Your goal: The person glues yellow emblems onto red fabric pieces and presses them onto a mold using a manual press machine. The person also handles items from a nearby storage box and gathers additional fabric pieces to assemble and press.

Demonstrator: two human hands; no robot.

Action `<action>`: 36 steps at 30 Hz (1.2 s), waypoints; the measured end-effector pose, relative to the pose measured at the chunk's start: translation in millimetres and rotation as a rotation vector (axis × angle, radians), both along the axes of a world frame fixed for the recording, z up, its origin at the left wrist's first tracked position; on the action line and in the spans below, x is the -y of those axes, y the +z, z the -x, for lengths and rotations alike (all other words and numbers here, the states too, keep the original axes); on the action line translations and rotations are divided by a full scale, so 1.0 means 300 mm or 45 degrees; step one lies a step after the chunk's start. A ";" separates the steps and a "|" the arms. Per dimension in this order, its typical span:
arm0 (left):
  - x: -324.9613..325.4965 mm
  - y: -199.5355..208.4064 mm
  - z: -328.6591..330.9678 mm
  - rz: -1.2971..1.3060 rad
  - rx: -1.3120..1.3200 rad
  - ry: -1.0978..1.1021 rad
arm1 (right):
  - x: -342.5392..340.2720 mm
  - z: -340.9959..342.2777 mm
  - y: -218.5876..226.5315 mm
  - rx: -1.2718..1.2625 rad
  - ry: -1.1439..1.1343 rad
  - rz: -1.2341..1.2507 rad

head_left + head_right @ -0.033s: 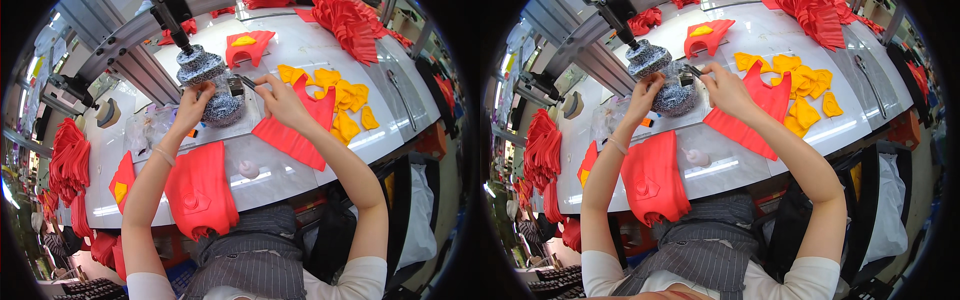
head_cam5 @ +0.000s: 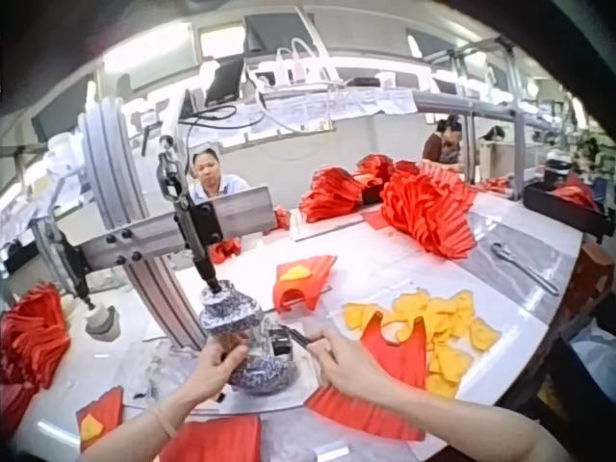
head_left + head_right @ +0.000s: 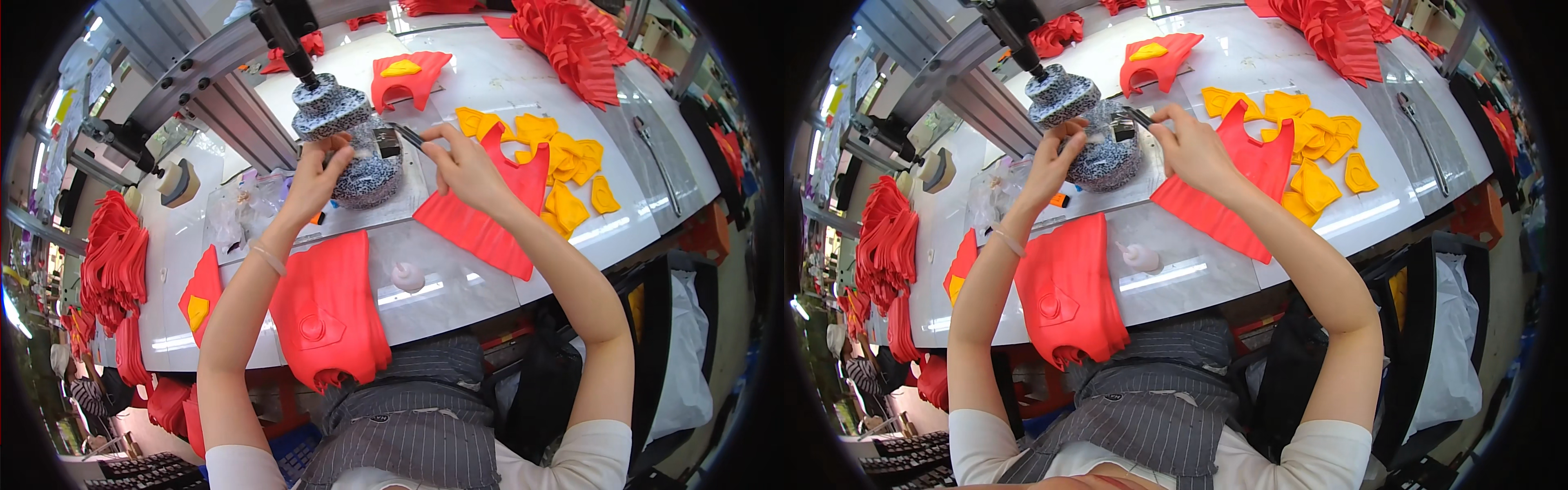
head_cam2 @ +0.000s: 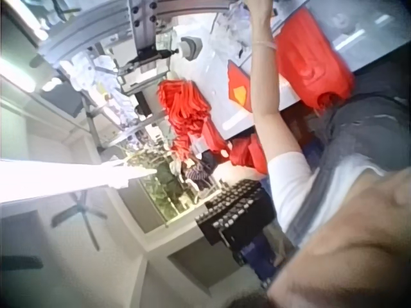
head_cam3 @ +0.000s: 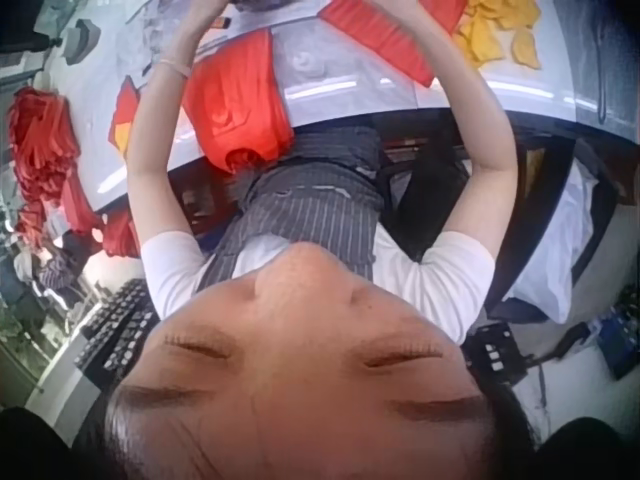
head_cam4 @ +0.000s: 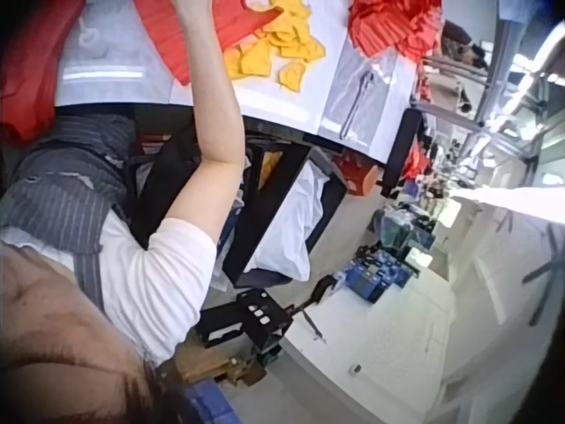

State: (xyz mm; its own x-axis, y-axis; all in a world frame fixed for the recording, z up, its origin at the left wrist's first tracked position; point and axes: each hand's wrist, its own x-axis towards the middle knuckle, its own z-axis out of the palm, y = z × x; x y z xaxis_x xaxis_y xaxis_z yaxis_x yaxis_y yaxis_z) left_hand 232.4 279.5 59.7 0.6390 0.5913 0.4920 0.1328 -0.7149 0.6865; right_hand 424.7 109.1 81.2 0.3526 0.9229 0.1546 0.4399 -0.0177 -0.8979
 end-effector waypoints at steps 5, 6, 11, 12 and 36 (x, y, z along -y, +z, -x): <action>0.100 0.091 0.187 -0.100 -0.074 -0.114 | 0.102 0.004 -0.012 -0.141 0.027 -0.011; 0.098 0.107 0.284 -0.098 -0.057 -0.053 | 0.089 0.036 -0.011 -0.140 0.054 -0.020; 0.063 0.177 0.678 0.754 0.118 0.222 | 0.182 0.021 -0.034 -0.126 0.101 -0.082; 0.027 0.184 0.763 0.859 0.124 0.314 | 0.192 0.034 -0.024 -0.137 0.064 -0.053; -0.391 -0.035 0.918 0.128 -0.951 1.161 | 0.247 0.201 0.020 0.049 -0.039 0.053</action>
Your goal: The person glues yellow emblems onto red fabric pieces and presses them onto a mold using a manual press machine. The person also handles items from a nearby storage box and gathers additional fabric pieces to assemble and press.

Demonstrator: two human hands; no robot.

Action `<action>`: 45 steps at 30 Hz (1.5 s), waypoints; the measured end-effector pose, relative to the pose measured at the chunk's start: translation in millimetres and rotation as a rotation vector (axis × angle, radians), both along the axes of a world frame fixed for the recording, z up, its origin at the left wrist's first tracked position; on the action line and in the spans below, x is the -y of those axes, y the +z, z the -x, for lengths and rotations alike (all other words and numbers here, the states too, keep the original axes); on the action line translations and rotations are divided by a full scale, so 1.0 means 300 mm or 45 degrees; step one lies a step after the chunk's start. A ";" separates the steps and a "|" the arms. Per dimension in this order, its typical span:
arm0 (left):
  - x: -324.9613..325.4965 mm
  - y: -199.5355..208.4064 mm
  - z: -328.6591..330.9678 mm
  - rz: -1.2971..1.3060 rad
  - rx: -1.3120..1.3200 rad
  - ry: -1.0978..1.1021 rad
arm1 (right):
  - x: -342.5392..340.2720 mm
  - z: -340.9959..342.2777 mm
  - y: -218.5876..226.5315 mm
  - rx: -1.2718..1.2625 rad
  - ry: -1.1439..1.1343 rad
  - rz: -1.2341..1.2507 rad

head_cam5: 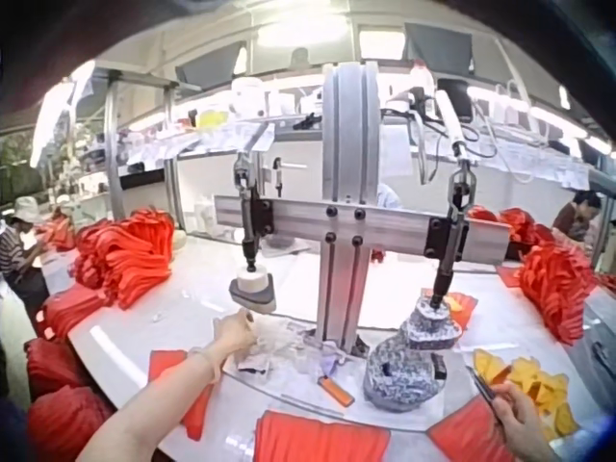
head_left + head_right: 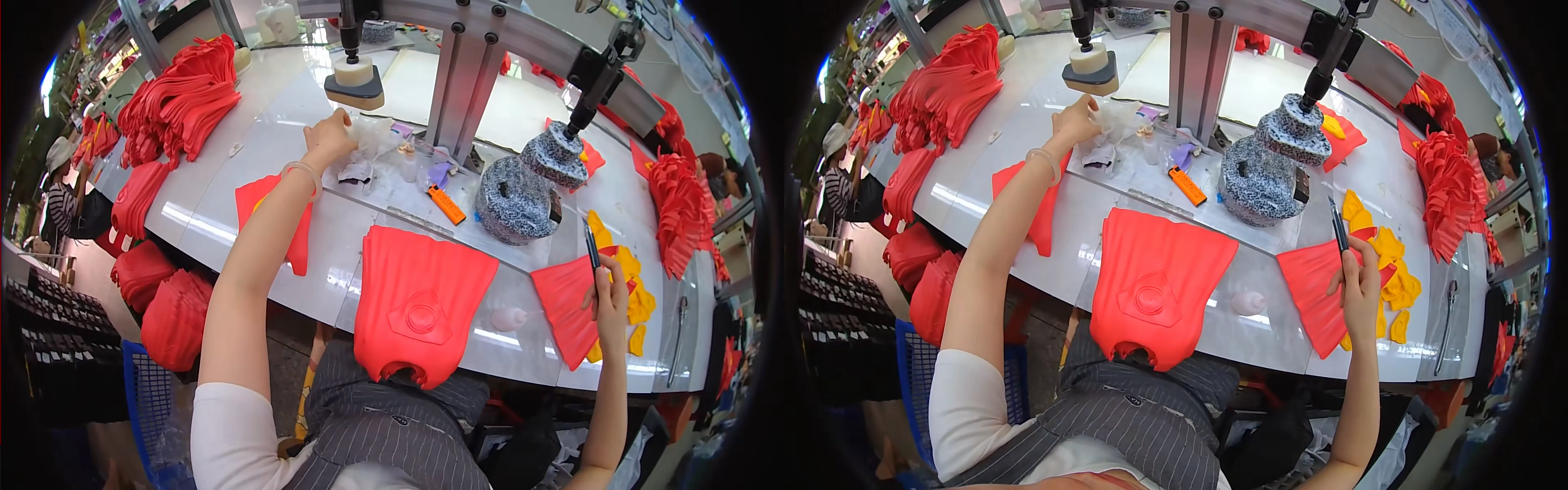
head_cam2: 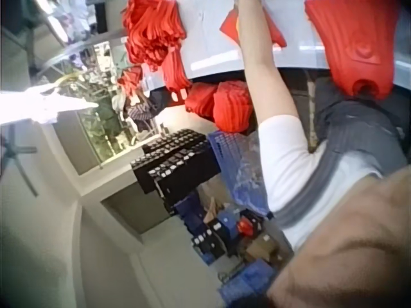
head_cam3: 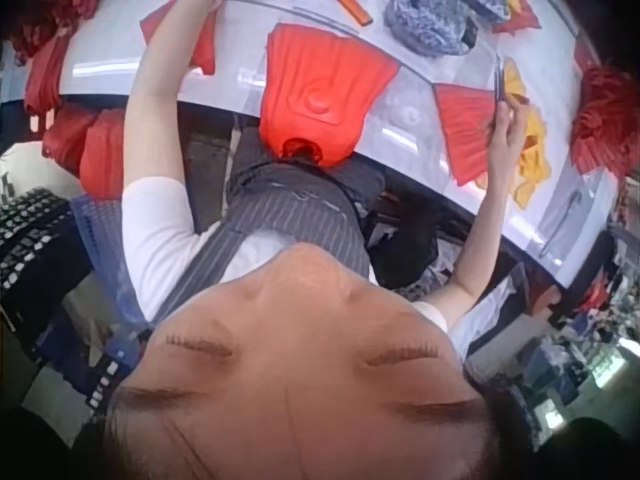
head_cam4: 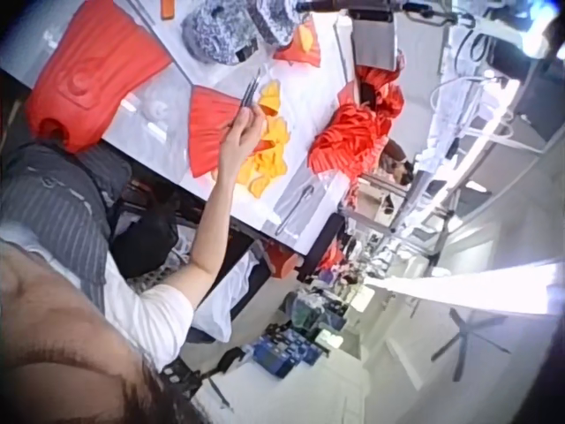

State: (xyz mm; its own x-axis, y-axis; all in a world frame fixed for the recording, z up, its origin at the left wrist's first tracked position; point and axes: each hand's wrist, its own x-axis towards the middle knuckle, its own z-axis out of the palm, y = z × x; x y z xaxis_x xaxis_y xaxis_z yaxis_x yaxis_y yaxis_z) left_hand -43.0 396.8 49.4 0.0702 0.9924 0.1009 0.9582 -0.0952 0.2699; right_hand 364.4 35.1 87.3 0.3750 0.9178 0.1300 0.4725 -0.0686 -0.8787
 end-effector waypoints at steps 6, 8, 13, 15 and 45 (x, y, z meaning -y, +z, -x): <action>-0.010 -0.023 0.020 -0.025 0.050 -0.029 | 0.043 0.075 0.095 0.165 0.064 -0.094; -0.011 -0.022 0.018 0.046 -0.056 -0.028 | 0.043 0.105 0.144 0.252 0.128 -0.086; -0.005 0.010 0.038 0.125 -0.029 0.032 | -0.026 0.236 0.297 0.639 0.389 0.011; -0.012 0.019 0.079 0.136 0.050 0.077 | -0.098 0.308 0.306 0.669 0.455 -0.012; 0.132 0.080 0.234 -0.367 1.001 -0.443 | -0.229 0.565 0.319 1.283 0.786 -0.327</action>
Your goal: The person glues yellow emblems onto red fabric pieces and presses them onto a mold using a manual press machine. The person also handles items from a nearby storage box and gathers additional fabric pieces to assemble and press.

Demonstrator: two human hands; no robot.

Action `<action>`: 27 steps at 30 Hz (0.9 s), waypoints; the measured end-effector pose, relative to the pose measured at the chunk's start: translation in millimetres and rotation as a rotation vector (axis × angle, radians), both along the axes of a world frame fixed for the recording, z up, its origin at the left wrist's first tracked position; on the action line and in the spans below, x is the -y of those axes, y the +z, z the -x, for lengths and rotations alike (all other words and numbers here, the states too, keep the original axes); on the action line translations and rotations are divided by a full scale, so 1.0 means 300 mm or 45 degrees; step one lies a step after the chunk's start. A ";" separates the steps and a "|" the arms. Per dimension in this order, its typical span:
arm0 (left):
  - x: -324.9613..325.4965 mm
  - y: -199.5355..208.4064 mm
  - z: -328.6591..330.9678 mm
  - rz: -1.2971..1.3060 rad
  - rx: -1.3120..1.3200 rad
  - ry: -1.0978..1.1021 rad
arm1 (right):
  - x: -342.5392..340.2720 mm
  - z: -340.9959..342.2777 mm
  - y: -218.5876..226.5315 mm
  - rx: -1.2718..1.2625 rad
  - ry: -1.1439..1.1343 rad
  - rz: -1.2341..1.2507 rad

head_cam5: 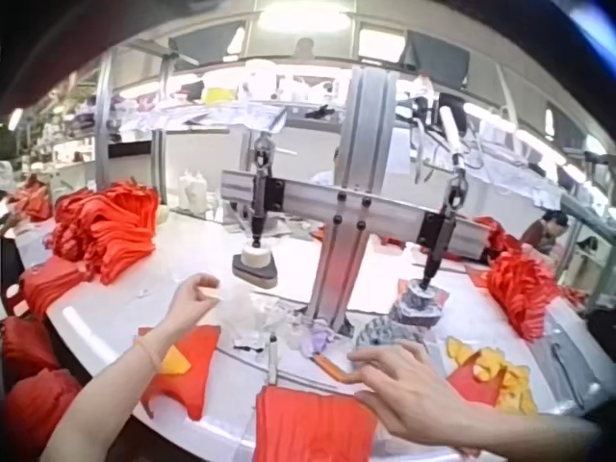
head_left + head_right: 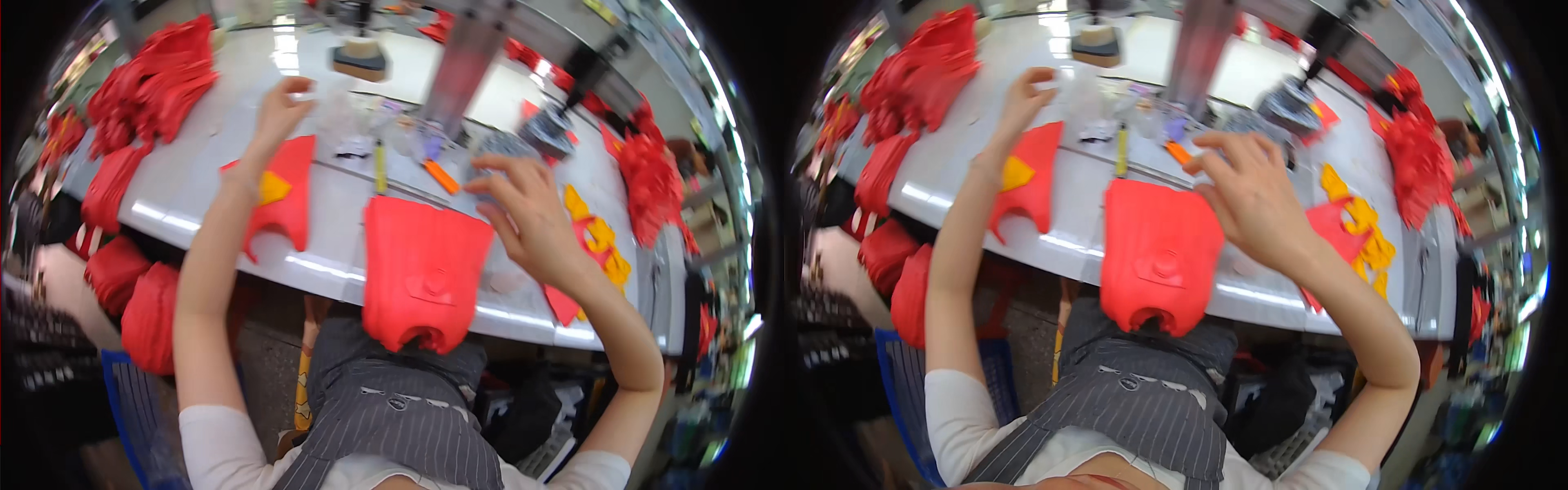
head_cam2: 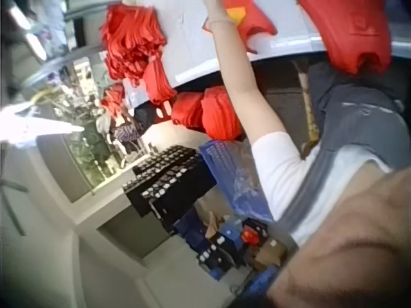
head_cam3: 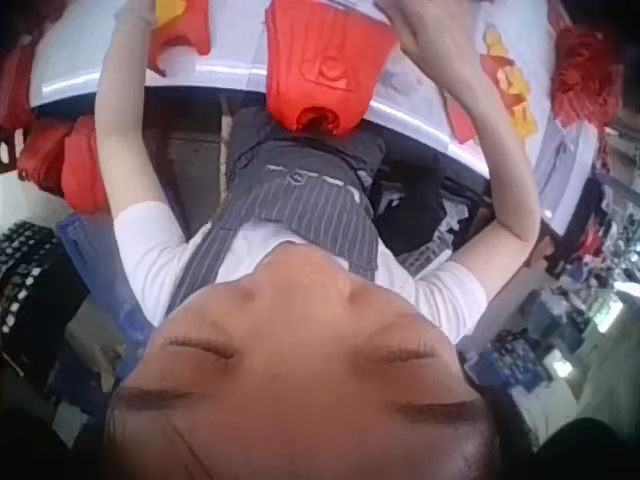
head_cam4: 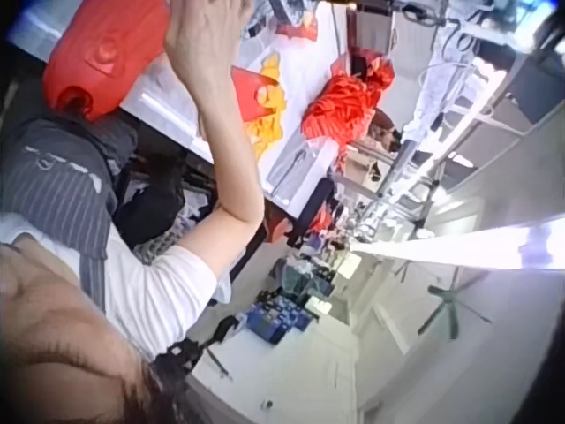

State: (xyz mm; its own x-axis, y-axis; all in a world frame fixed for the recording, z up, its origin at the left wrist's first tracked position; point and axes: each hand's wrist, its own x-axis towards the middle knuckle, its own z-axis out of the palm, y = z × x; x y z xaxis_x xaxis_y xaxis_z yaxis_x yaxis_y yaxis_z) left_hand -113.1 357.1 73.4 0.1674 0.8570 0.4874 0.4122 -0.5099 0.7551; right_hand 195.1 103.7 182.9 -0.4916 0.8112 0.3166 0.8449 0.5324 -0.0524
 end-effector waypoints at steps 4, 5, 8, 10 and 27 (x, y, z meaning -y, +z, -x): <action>0.060 -0.044 0.026 -0.104 -0.226 -0.046 | 0.066 -0.250 0.004 -0.155 -0.192 -0.157; 0.040 -0.056 0.017 -0.140 -0.182 -0.151 | 0.085 -0.318 0.009 -0.273 -0.276 -0.157; -0.043 -0.045 0.022 0.544 0.184 -0.127 | 0.163 -0.512 -0.002 -0.529 -0.461 -0.193; -0.038 -0.062 -0.026 0.084 -0.016 -0.173 | 0.221 -0.633 -0.039 -0.684 -0.801 0.061; 0.335 -0.009 -0.219 0.298 0.107 -0.116 | 0.285 -1.070 -0.448 -1.148 -1.458 0.252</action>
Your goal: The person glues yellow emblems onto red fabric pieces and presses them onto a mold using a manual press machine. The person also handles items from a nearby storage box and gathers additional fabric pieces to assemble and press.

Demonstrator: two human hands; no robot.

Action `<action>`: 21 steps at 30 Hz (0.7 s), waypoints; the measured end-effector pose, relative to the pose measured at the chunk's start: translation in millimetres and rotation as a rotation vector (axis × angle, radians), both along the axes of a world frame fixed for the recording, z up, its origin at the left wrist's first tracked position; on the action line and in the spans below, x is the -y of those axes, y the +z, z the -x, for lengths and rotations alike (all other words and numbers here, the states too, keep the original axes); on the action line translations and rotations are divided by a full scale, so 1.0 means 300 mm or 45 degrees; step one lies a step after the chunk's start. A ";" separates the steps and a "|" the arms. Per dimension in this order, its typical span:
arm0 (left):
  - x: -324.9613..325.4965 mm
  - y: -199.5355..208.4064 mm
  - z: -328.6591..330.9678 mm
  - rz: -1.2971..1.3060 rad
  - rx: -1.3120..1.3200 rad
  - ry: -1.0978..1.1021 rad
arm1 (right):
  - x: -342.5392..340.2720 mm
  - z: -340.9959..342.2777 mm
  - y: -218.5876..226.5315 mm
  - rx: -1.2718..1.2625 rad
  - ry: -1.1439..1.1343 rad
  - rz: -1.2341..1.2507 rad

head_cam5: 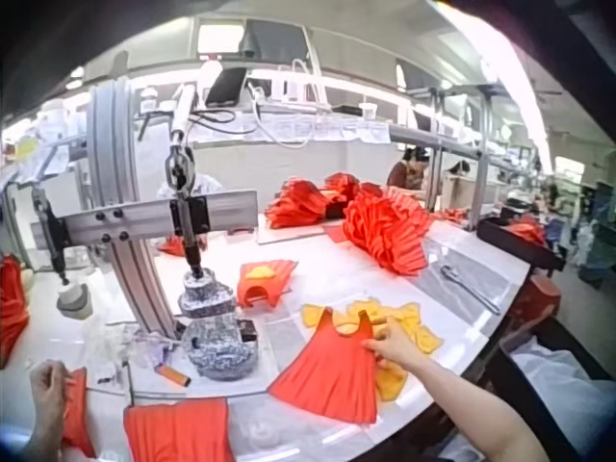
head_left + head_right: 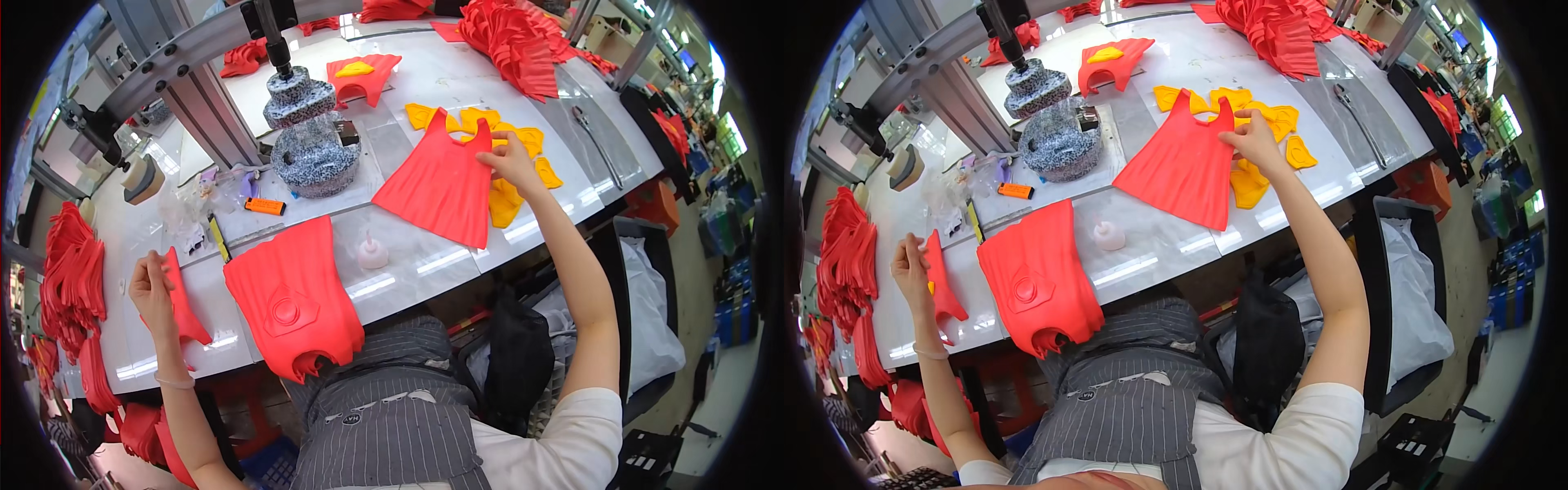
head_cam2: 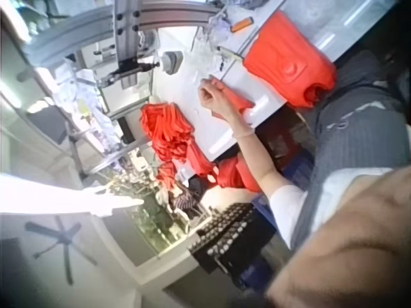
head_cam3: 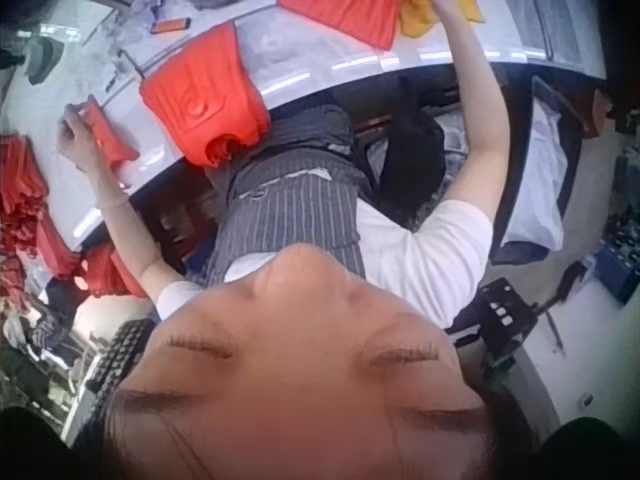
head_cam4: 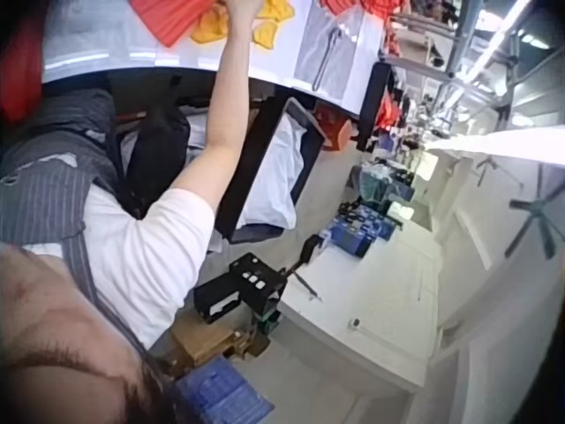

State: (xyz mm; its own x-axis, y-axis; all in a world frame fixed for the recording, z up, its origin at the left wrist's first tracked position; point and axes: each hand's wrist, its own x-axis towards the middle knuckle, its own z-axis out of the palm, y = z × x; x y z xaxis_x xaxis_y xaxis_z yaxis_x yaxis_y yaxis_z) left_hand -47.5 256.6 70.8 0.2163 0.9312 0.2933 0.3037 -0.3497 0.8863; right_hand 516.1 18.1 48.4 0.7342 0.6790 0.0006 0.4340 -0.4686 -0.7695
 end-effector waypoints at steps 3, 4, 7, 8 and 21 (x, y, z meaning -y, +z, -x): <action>0.143 0.100 -0.116 -0.007 0.109 -0.188 | 0.016 0.033 0.132 -0.270 0.053 -0.312; 0.192 0.130 -0.169 -0.005 0.166 -0.296 | 0.037 0.032 0.173 -0.162 0.143 -0.403; 0.324 0.204 -0.299 0.045 0.226 -0.606 | 0.097 0.076 0.325 0.079 0.342 -0.601; 0.365 0.222 -0.337 0.125 0.243 -0.709 | 0.120 0.122 0.388 0.207 0.325 -0.591; 0.744 0.432 -0.599 1.465 1.382 -1.257 | 0.375 0.548 0.655 0.491 1.075 -1.319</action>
State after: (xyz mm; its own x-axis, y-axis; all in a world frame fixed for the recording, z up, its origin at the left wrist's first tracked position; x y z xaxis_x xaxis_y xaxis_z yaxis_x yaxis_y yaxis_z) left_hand 132.3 33.5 200.6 0.9069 0.4180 0.0528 -0.3987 0.8107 0.4288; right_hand 351.8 -94.4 244.8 -0.0546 0.4775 0.8770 0.5589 0.7424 -0.3694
